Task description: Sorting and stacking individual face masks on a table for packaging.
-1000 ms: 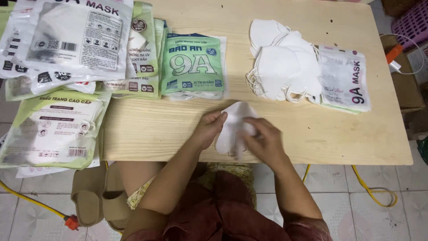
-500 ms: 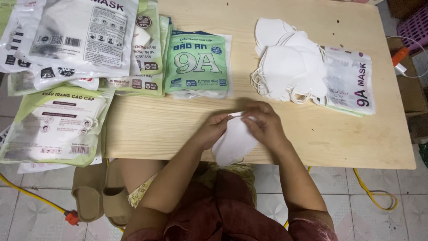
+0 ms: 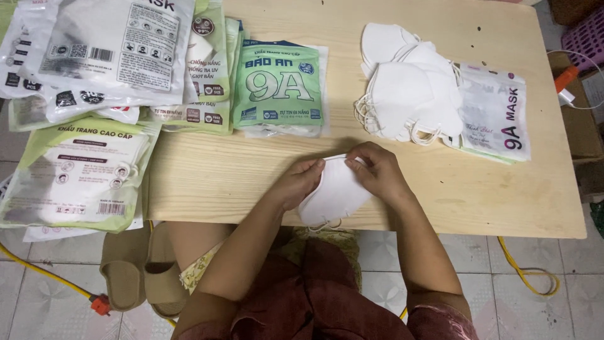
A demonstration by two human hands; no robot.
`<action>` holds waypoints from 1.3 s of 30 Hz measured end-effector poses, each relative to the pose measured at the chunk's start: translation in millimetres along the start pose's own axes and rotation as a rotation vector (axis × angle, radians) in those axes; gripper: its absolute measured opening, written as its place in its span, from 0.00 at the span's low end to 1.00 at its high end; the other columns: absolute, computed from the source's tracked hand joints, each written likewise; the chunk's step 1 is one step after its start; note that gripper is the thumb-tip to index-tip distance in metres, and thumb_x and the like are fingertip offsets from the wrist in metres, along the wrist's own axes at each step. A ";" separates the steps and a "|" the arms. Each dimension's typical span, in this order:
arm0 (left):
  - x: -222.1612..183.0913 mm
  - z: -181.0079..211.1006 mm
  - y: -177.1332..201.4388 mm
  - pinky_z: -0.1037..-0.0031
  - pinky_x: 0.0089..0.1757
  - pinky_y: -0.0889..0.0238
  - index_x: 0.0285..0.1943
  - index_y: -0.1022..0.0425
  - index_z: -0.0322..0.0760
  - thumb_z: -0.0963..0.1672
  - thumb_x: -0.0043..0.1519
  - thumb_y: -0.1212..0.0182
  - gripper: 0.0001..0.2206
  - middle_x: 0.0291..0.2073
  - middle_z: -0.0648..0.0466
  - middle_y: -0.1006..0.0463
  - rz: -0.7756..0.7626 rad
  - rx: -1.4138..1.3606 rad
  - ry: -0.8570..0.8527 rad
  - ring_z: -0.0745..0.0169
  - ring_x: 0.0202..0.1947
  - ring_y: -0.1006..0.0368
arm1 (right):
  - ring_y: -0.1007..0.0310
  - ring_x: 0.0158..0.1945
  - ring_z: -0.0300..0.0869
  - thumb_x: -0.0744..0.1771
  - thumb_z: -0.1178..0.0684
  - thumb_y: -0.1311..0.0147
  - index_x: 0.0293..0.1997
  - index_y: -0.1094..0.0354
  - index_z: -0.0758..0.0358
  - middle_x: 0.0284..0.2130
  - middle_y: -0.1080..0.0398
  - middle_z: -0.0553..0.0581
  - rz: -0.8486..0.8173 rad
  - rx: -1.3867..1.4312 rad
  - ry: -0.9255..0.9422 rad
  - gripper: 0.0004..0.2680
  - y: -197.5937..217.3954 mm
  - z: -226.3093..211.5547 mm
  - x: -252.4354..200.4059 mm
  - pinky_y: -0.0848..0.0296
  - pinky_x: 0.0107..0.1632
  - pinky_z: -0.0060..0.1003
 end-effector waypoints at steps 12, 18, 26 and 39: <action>-6.9 14.0 -1.5 0.73 0.35 0.26 0.48 0.21 0.30 0.47 0.72 0.44 0.14 0.33 0.46 0.17 0.042 0.080 -0.037 0.63 0.29 0.21 | 0.25 0.38 0.52 0.68 0.61 0.41 0.45 0.26 0.64 0.35 0.26 0.63 0.287 -0.114 -0.091 0.03 57.5 85.4 21.5 0.30 0.40 0.41; -8.3 18.2 1.6 0.67 0.40 0.25 0.57 0.24 0.27 0.46 0.71 0.44 0.15 0.39 0.44 0.17 0.078 -0.015 -0.051 0.58 0.34 0.20 | 0.30 0.49 0.62 0.64 0.54 0.29 0.56 0.30 0.69 0.46 0.32 0.67 0.518 -0.684 -0.244 0.18 134.0 112.0 62.9 0.30 0.52 0.54; -6.4 16.8 9.8 0.65 0.43 0.25 0.59 0.24 0.27 0.45 0.71 0.45 0.15 0.41 0.42 0.17 0.107 -0.036 -0.080 0.56 0.37 0.19 | 0.28 0.38 0.52 0.63 0.58 0.31 0.41 0.28 0.61 0.34 0.31 0.56 0.693 -0.626 -0.162 0.08 130.3 125.6 49.8 0.29 0.42 0.43; 0.6 3.0 18.2 0.72 0.39 0.25 0.55 0.21 0.30 0.45 0.71 0.44 0.13 0.36 0.46 0.17 0.168 0.110 -0.121 0.63 0.34 0.20 | 0.29 0.27 0.57 0.65 0.60 0.46 0.60 0.35 0.67 0.26 0.32 0.69 0.465 -0.247 -0.108 0.16 71.1 -30.3 -68.2 0.33 0.30 0.45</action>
Point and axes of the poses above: each hand's wrist, its own x-axis towards the middle knuckle, its own y-axis out of the back of the hand, z = x × y, the point moved 8 cm from there along x, towards the middle knuckle
